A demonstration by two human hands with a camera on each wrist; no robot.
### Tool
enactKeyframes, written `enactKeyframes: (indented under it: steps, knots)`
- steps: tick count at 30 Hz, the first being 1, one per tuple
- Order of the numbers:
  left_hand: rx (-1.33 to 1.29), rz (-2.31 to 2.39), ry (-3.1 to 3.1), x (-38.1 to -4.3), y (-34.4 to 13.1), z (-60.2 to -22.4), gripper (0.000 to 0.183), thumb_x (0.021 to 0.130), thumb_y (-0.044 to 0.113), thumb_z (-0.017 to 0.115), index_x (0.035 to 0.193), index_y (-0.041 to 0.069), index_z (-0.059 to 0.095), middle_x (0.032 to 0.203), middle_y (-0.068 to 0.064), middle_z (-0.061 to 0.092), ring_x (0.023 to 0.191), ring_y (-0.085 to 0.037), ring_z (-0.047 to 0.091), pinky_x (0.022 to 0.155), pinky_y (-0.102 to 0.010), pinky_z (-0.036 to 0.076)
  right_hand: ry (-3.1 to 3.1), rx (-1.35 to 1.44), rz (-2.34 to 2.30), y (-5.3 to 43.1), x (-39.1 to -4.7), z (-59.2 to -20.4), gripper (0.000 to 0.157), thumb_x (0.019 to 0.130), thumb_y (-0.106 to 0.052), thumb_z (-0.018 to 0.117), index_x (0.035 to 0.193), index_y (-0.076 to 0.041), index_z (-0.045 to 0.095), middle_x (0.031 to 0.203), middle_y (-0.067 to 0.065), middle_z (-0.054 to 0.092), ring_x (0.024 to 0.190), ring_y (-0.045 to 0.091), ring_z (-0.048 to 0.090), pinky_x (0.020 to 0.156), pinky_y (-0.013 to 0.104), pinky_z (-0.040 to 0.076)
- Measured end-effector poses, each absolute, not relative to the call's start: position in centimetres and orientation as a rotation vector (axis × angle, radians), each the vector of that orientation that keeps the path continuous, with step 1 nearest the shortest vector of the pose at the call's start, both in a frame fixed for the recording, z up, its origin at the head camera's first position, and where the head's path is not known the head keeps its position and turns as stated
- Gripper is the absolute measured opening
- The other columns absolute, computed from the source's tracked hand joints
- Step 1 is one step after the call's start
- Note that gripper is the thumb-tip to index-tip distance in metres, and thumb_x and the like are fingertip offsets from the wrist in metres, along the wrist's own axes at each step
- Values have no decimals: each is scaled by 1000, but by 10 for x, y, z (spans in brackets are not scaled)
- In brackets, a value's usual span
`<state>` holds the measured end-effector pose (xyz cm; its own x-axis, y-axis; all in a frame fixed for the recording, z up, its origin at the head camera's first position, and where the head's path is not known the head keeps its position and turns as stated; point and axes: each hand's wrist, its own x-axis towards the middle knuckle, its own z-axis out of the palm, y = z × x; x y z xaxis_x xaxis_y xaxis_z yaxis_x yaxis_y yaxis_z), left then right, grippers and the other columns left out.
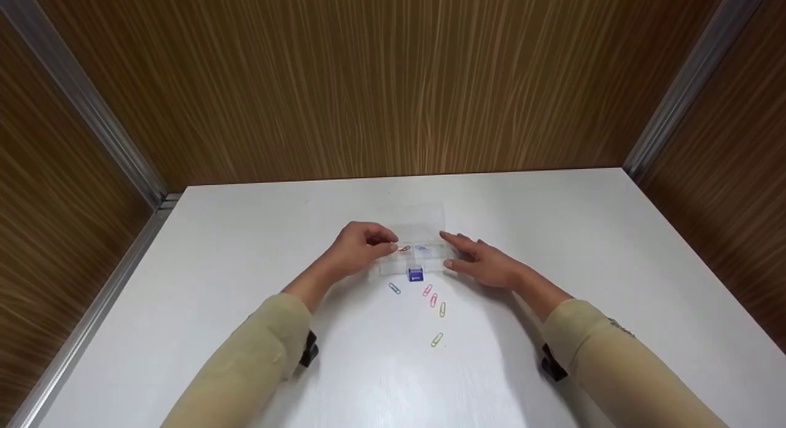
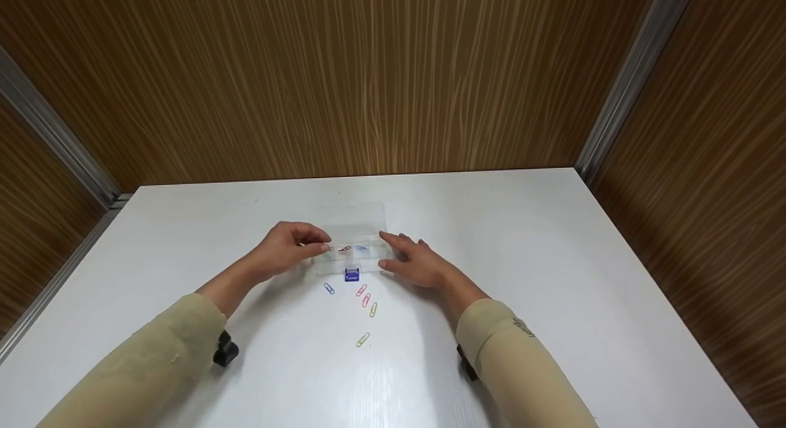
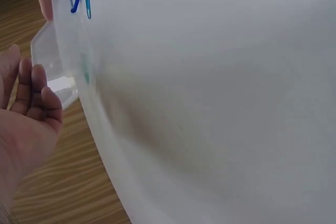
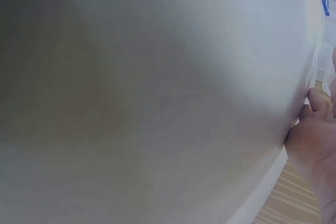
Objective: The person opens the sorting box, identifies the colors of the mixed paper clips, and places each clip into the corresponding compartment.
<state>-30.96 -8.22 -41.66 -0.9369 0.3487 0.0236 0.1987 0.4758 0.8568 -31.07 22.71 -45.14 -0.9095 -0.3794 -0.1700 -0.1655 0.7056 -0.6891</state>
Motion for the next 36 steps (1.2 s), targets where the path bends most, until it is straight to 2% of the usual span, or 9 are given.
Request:
enactKeyframes:
  steps: [3, 10, 14, 18, 22, 30, 36]
  knots:
    - [489, 1461, 2521, -303, -93, -420, 22, 100, 18, 76, 120, 8, 79, 109, 0, 73, 102, -22, 59, 93, -35, 50, 2620, -424, -1000, 227, -312, -452, 74, 102, -58, 63, 167, -42, 31, 176, 9, 17, 161, 45, 0, 125, 65, 1]
    - [586, 1377, 2444, -285, -104, -434, 23, 97, 15, 78, 119, 8, 80, 101, 1, 71, 92, -17, 57, 83, -30, 47, 2608, -430, -1003, 226, -313, -452, 75, 102, -58, 62, 168, -41, 29, 176, 8, 16, 162, 39, 2, 126, 61, 0]
    - [673, 1346, 2421, -280, -106, -440, 24, 96, 13, 79, 118, 5, 79, 101, 1, 74, 91, -16, 57, 84, -29, 47, 2612, -430, -1004, 226, -313, -452, 74, 103, -58, 62, 167, -41, 29, 176, 8, 16, 162, 40, 1, 126, 62, 0]
    - [703, 1305, 2406, -280, -106, -445, 24, 97, 12, 79, 121, 8, 79, 107, 1, 75, 94, -16, 58, 89, -31, 49, 2617, -423, -1003, 226, -313, -454, 74, 103, -58, 62, 167, -42, 29, 176, 6, 16, 162, 38, 2, 126, 61, 0]
    - [722, 1272, 2406, -281, -105, -449, 26, 97, 11, 78, 123, 10, 79, 105, 1, 74, 95, -16, 62, 92, -32, 50, 2621, -417, -999, 226, -313, -454, 74, 103, -58, 61, 167, -43, 28, 176, 6, 16, 162, 38, 1, 126, 61, -1]
    - [708, 1215, 2450, -280, -102, -455, 30, 96, 12, 80, 125, 14, 78, 97, 5, 69, 90, -14, 59, 85, -31, 50, 2652, -471, -988, 227, -315, -455, 75, 103, -57, 62, 168, -36, 31, 175, 10, 19, 162, 37, 6, 127, 60, 0]
    - [690, 1212, 2465, -278, -101, -455, 31, 95, 12, 81, 126, 13, 79, 94, 4, 67, 87, -14, 58, 82, -30, 49, 2641, -450, -986, 227, -314, -457, 76, 102, -60, 62, 168, -39, 30, 176, 8, 17, 162, 37, 4, 126, 60, 0]
